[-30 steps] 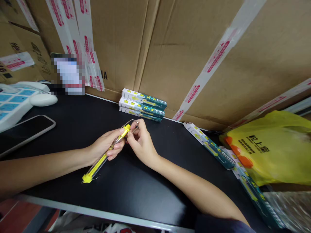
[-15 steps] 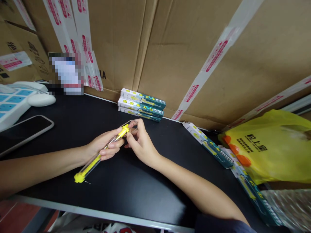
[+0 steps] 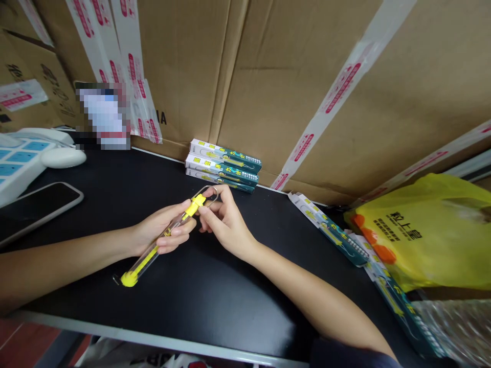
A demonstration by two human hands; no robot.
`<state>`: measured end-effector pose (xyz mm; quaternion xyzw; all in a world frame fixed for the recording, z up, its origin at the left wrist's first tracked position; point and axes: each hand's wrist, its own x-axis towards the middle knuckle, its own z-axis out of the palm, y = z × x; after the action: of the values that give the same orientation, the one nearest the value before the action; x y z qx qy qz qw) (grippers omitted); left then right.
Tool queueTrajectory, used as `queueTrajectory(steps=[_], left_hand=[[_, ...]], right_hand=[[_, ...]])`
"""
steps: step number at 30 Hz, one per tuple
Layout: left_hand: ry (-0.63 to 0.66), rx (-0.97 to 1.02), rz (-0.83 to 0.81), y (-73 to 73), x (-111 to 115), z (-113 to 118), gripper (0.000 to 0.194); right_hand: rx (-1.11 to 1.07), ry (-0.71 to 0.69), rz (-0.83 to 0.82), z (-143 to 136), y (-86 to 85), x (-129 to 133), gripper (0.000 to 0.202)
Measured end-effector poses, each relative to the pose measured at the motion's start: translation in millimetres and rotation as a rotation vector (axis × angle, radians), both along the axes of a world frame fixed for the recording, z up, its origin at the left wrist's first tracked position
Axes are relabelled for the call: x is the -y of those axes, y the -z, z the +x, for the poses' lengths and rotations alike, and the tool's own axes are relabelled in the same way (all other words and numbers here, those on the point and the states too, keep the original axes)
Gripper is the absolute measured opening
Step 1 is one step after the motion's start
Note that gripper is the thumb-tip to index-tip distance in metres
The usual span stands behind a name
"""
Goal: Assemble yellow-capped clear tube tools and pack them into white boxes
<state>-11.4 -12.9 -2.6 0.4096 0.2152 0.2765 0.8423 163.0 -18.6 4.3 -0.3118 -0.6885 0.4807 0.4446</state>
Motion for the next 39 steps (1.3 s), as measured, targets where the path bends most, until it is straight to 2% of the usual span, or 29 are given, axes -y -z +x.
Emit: queueTrajectory(steps=[5, 8, 10, 14, 19, 23, 33, 36, 39], left_hand=[[-0.060, -0.012, 0.141, -3.7, 0, 0, 0.023], [-0.143, -0.081, 0.280, -3.9, -1, -1, 0.012], [-0.214, -0.156, 0.394, -3.3, -2, -2, 0.012], [-0.331, -0.269, 0.643, -2.3, -1, -5, 0.019], [-0.371, -0.360, 0.822, -3.1, 0, -9, 0.020], [-0.381, -0.324, 0.848, -2.9, -1, -9, 0.018], [-0.321, -0.364, 0.814, 0.6, -4, -10, 0.021], [-0.271, -0.317, 0.704, 4.5, -8, -8, 0.021], [-0.162, -0.256, 0.527, 7.3, -11, -4, 0.020]], right_hand=[[-0.056, -0.033, 0.028, 5, -2.1, -5, 0.023], [-0.091, -0.068, 0.008, 10, -5.9, -7, 0.022], [-0.072, -0.078, -0.009, 13, -9.2, -7, 0.021], [0.020, -0.064, -0.035, 12, -12.1, -7, 0.030], [0.089, -0.076, -0.082, 8, -7.5, -8, 0.030], [0.097, -0.107, -0.076, 9, -5.4, -10, 0.025], [0.055, -0.055, 0.033, 13, -7.7, -17, 0.028], [-0.014, 0.020, 0.037, 18, -3.9, -27, 0.028], [-0.110, 0.083, -0.076, 22, 0.4, -36, 0.030]])
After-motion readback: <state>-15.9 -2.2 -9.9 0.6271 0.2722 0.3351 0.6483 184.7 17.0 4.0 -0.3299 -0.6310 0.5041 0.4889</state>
